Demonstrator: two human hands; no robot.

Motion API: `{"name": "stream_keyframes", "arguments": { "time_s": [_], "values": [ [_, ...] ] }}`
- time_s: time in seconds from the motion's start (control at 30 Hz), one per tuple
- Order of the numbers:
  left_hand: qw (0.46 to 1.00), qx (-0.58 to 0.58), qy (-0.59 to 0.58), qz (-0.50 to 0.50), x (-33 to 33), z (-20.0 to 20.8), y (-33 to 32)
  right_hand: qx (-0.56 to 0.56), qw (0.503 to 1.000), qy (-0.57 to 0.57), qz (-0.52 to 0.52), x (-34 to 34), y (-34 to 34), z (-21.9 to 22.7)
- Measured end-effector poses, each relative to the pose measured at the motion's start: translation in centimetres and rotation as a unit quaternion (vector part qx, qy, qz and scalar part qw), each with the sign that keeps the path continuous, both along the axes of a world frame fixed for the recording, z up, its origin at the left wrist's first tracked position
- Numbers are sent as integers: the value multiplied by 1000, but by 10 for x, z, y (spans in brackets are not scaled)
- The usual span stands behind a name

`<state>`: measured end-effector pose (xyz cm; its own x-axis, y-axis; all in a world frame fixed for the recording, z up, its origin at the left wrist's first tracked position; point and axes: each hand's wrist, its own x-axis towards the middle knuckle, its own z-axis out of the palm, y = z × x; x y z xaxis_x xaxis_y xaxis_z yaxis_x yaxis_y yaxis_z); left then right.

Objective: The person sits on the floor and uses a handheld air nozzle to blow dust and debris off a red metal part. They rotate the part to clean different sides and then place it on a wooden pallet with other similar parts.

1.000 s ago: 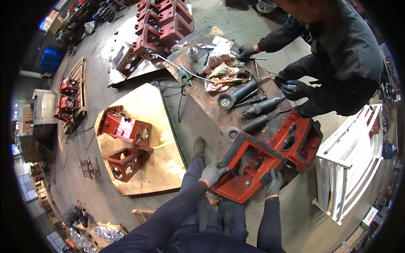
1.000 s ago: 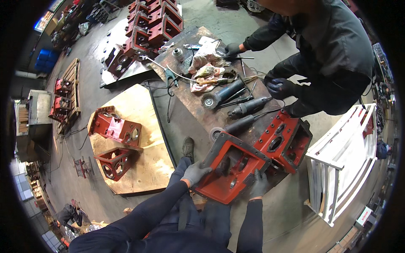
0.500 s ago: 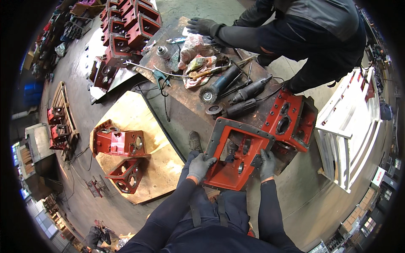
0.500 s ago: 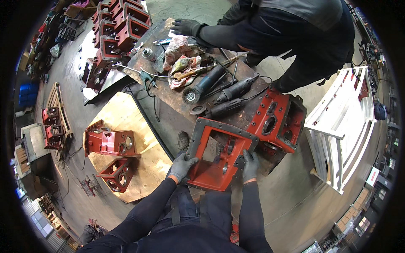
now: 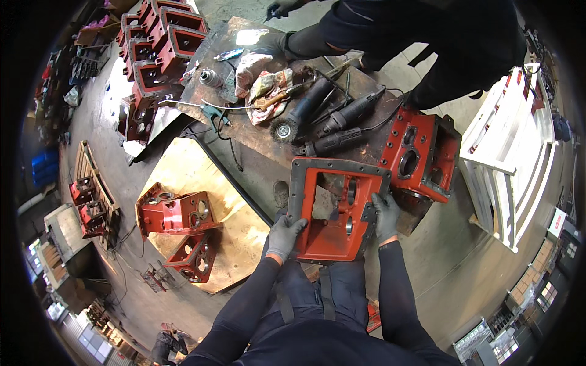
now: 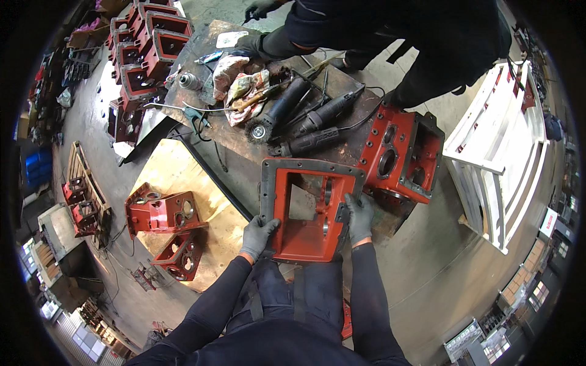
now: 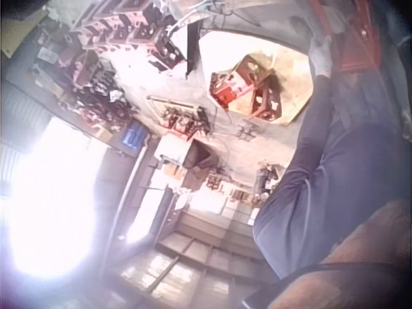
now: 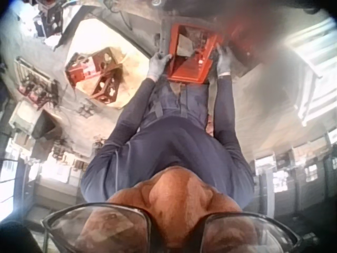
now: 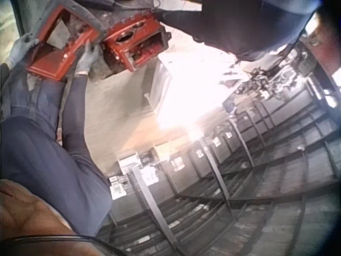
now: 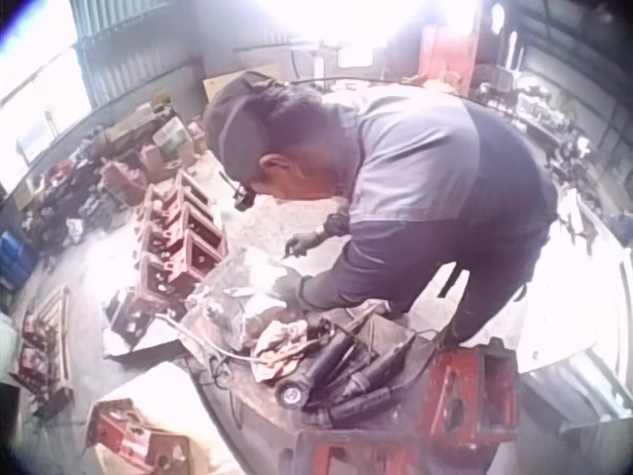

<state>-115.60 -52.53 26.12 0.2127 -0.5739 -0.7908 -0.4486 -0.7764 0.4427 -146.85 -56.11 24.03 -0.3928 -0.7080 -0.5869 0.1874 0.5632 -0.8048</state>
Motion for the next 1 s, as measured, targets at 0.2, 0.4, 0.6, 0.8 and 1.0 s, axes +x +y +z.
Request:
{"name": "stream_keyframes", "arguments": {
  "time_s": [0.2,0.4,0.6,0.8,1.0],
  "values": [
    [1000,-17,-7,-7,-4,1,2,17,1000,-16,-7,3,-5,13],
    [999,-2,34,16,2,-5,9,9,1000,-12,-25,15,3,20],
    [998,48,46,13,-4,14,-8,-5,1000,5,-16,17,11,10],
    [999,19,27,-37,10,-26,23,-6,998,63,-23,24,28,-6],
    [998,18,63,-6,13,-31,27,22,999,20,-43,28,38,-8]
  ]
}}
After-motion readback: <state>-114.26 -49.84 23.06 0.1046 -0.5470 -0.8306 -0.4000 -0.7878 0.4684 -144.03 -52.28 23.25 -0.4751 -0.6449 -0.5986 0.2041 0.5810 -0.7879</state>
